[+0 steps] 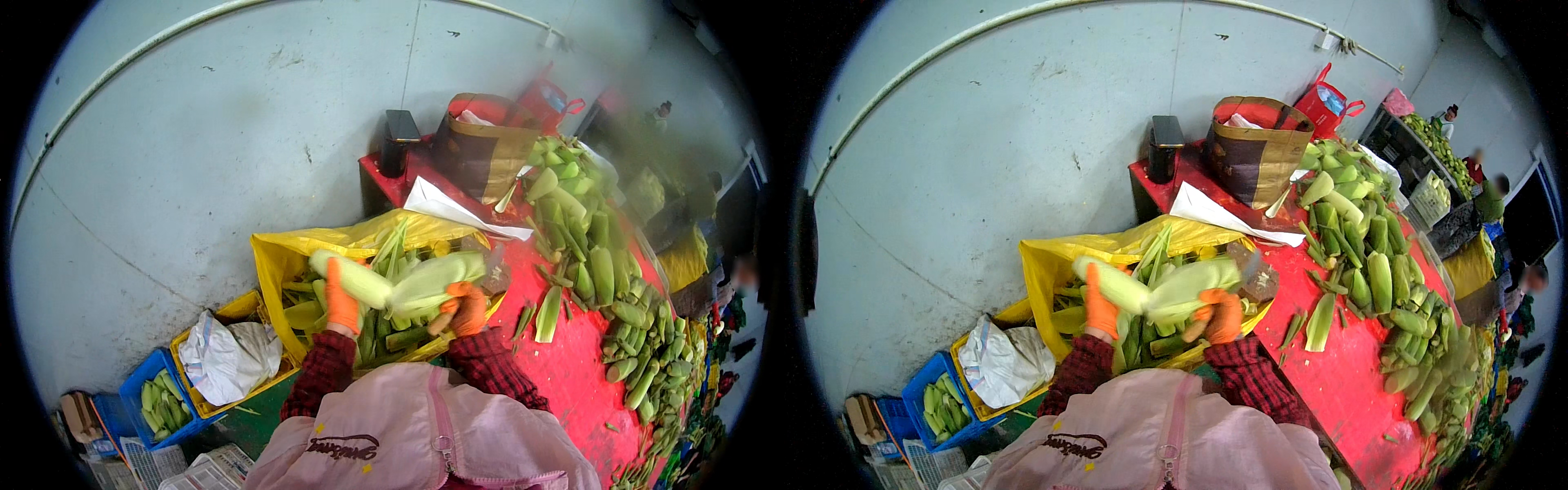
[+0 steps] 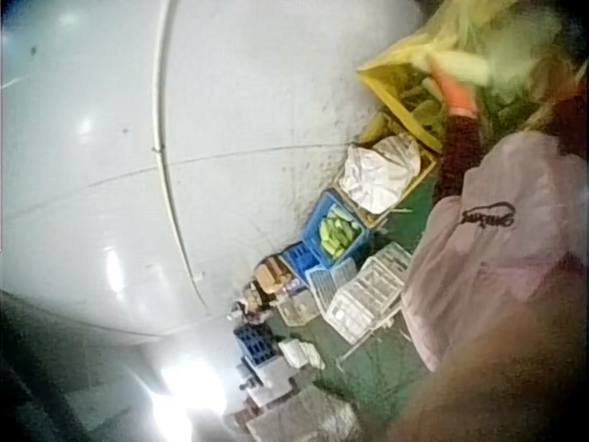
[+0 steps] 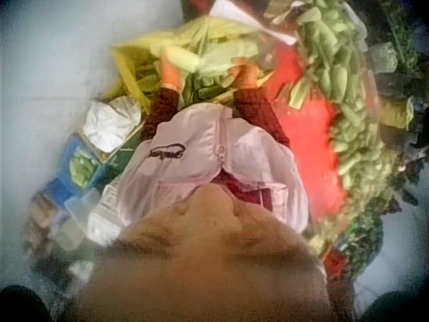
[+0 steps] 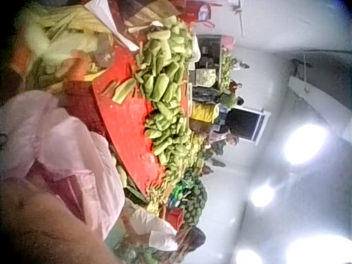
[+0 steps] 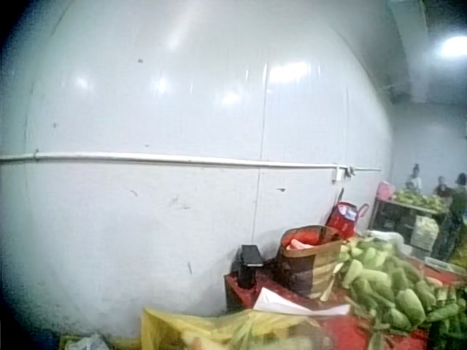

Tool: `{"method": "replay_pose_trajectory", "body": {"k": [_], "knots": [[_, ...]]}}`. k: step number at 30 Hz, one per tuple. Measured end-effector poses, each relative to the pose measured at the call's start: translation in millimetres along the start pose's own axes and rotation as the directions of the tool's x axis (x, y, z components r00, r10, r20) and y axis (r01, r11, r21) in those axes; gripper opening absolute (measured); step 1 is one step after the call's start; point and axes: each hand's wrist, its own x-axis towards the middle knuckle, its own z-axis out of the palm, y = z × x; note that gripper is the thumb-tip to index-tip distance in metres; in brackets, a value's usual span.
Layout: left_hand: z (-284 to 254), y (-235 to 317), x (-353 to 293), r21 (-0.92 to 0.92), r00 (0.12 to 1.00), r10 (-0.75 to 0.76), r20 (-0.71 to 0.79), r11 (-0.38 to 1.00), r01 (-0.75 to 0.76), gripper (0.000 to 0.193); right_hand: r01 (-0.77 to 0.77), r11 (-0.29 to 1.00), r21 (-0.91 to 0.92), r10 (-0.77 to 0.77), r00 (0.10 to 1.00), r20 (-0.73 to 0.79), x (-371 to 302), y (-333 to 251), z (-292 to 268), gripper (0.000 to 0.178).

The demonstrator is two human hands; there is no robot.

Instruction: The person shucks ears of corn by hand and with a knife, placing the shucked ears into a crate and the husks into a bag.

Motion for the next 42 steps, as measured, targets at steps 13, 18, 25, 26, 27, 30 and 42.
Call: {"method": "replay_pose_trajectory", "body": {"k": [13, 18, 25, 26, 27, 30, 42], "knots": [[39.1, 39.9, -27.8, 0.27, 0.888, -0.121, 0.443, 0.963, -0.003, 0.094, 0.315, 0.574, -0.756, -0.01, 0.926, 0.378, -14.2, -50.4, 85.7, 0.056], [50.3, 45.3, -49.1, 0.483, 0.842, -0.234, 0.485, 0.875, -0.035, 0.088, 0.297, 0.695, -0.655, 0.122, 0.849, 0.514, -19.3, -52.4, 105.3, 0.026], [57.7, 43.9, -60.2, 0.459, 0.797, -0.264, 0.543, 0.888, -0.018, 0.088, 0.282, 0.784, -0.553, 0.063, 0.85, 0.523, -17.0, -43.9, 86.2, 0.027], [67.2, 43.0, -63.9, 0.421, 0.784, -0.272, 0.558, 0.907, 0.014, 0.087, 0.265, 0.821, -0.506, 0.028, 0.866, 0.5, -8.4, -38.6, 74.2, 0.027], [73.6, 41.8, -65.4, 0.383, 0.769, -0.279, 0.575, 0.923, 0.048, 0.087, 0.252, 0.854, -0.456, -0.008, 0.881, 0.472, 10.1, -31.2, 54.0, 0.028], [69.2, 40.9, -64.2, 0.358, 0.787, -0.287, 0.547, 0.929, 0.09, 0.085, 0.243, 0.887, -0.392, -0.057, 0.901, 0.429, 7.1, -46.9, 47.3, 0.034], [104.2, 37.6, -65.8, 0.725, 0.744, -0.366, 0.559, 0.651, -0.224, 0.088, 0.218, 0.885, -0.411, -0.048, 0.921, 0.386, -22.8, -63.8, 53.4, 0.044]]}}
